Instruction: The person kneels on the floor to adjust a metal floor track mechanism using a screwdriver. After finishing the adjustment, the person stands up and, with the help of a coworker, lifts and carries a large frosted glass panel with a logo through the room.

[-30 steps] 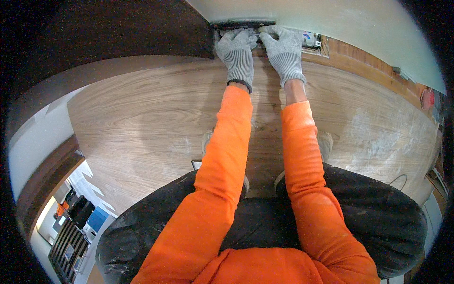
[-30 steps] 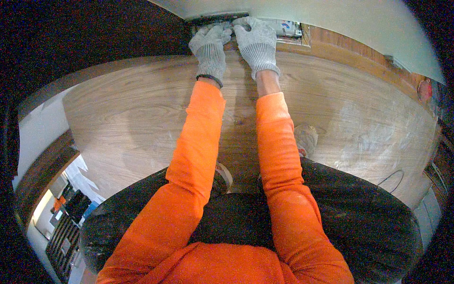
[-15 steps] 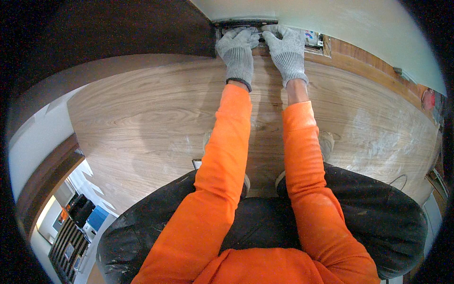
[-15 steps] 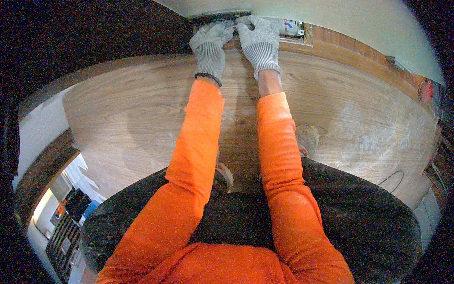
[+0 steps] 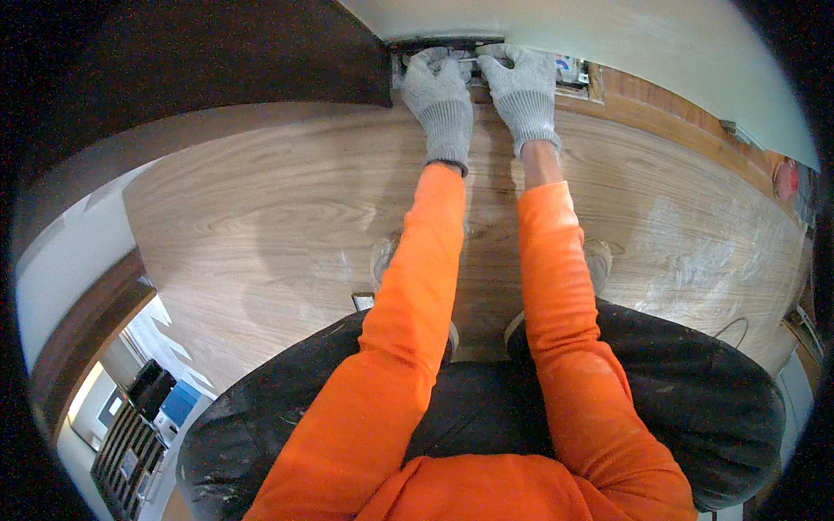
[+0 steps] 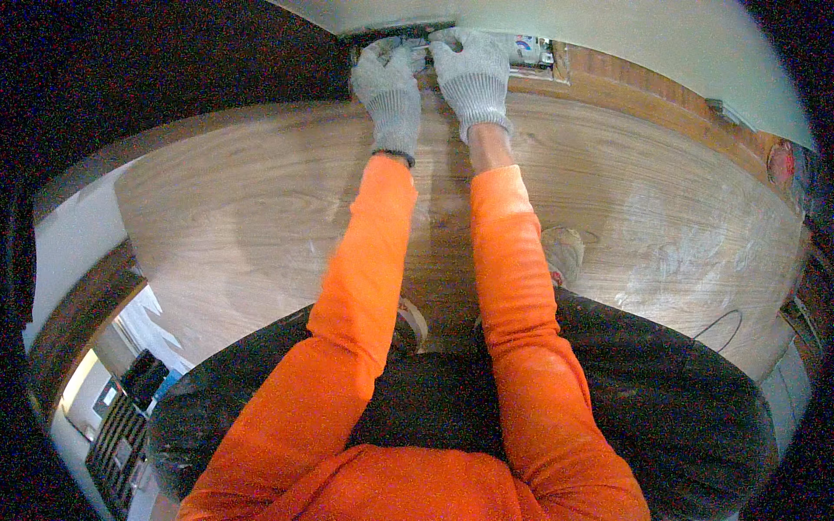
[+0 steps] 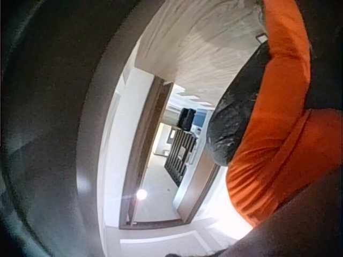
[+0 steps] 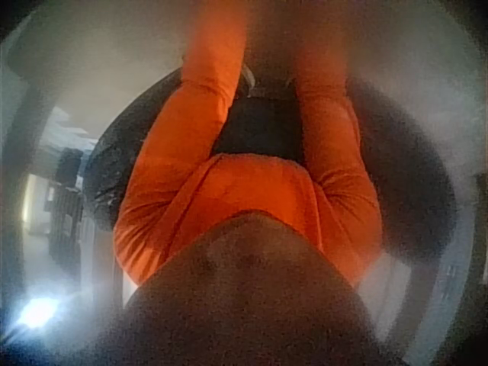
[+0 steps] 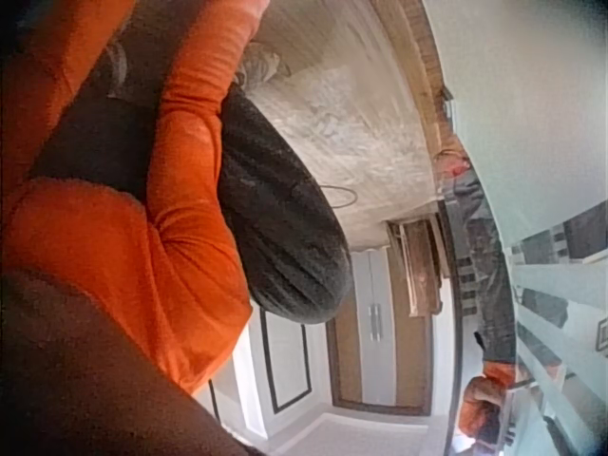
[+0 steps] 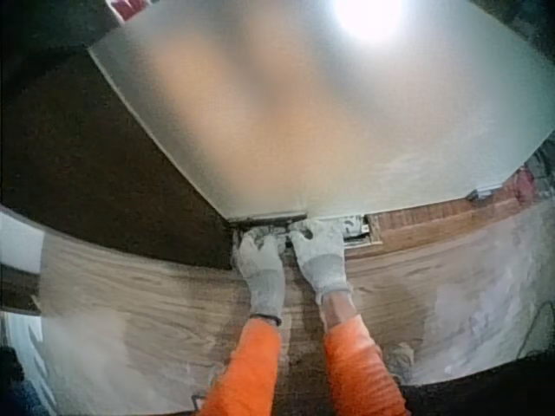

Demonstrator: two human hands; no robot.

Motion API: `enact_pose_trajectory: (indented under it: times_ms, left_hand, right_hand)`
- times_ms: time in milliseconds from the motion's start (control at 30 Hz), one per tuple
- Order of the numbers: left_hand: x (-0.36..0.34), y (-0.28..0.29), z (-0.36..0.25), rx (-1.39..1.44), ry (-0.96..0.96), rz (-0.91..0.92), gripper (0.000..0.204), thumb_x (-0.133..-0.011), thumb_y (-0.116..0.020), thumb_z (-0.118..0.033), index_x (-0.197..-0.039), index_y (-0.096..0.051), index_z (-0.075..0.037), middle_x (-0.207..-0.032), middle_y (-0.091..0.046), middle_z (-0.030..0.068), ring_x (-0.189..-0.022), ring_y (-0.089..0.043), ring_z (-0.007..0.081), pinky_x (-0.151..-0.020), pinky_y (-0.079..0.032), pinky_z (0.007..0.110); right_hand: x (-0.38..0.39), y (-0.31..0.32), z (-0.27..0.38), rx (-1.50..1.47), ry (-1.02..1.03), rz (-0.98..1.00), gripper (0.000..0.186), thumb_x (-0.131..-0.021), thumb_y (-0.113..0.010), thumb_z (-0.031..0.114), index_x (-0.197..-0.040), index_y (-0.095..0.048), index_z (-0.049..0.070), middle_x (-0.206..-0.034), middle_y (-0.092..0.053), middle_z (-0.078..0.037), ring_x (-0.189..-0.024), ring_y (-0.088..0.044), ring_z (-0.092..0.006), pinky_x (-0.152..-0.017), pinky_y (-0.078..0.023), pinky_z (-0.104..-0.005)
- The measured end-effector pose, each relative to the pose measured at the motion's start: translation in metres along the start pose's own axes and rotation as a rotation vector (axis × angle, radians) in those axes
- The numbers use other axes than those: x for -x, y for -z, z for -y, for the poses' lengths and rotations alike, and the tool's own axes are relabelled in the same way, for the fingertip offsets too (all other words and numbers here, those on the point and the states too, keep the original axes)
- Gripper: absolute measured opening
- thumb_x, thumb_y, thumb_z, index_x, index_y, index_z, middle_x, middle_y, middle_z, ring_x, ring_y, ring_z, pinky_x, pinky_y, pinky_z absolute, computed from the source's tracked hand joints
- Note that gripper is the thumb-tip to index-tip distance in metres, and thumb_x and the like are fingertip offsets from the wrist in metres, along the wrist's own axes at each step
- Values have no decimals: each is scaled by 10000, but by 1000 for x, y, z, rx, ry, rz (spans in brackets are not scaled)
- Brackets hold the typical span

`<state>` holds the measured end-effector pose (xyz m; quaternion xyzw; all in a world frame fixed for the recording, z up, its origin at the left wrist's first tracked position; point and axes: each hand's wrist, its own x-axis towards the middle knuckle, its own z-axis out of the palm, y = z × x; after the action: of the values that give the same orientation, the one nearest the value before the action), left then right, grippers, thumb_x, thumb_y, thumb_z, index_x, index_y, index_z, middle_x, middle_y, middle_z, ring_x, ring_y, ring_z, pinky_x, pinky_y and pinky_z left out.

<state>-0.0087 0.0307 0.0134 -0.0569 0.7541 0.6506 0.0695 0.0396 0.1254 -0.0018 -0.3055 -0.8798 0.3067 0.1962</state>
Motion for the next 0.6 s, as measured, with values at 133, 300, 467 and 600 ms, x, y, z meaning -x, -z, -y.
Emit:
enact_pose_trajectory:
  times_ms: [133,300,467,600]
  left_hand:
    - [9,-10,14,-303,-268,-113,190,-847,-709,-84,-1008,-689,15,-949,-735,152,-827,-720,269,-740,-568,370]
    - [-6,-8,21,-433,-326,-128,166,-866,-688,-163,-922,-704,-7,-885,-724,176,-749,-696,327,-693,-534,411]
    - [-19,3,12,-468,-133,-23,226,-911,-611,-180,-841,-666,27,-776,-705,193,-689,-680,308,-628,-513,414]
    - [-22,10,1,205,457,-15,255,-922,-590,-183,-805,-644,37,-736,-694,190,-615,-656,280,-608,-508,426]
  right_hand:
    - [2,3,16,-157,-41,8,307,-876,-661,347,-1018,-760,93,-978,-731,-160,-943,-683,-350,-872,-517,-463]
    - [-3,13,41,-309,85,87,293,-875,-653,321,-1020,-758,90,-993,-729,-160,-925,-690,-346,-851,-530,-443]
    - [-6,20,39,-368,168,39,307,-885,-646,323,-1021,-757,71,-1006,-728,-173,-950,-690,-356,-872,-528,-437]
    - [-10,30,18,-361,14,160,311,-934,-681,275,-1138,-751,50,-1020,-761,-121,-921,-706,-195,-861,-538,-334]
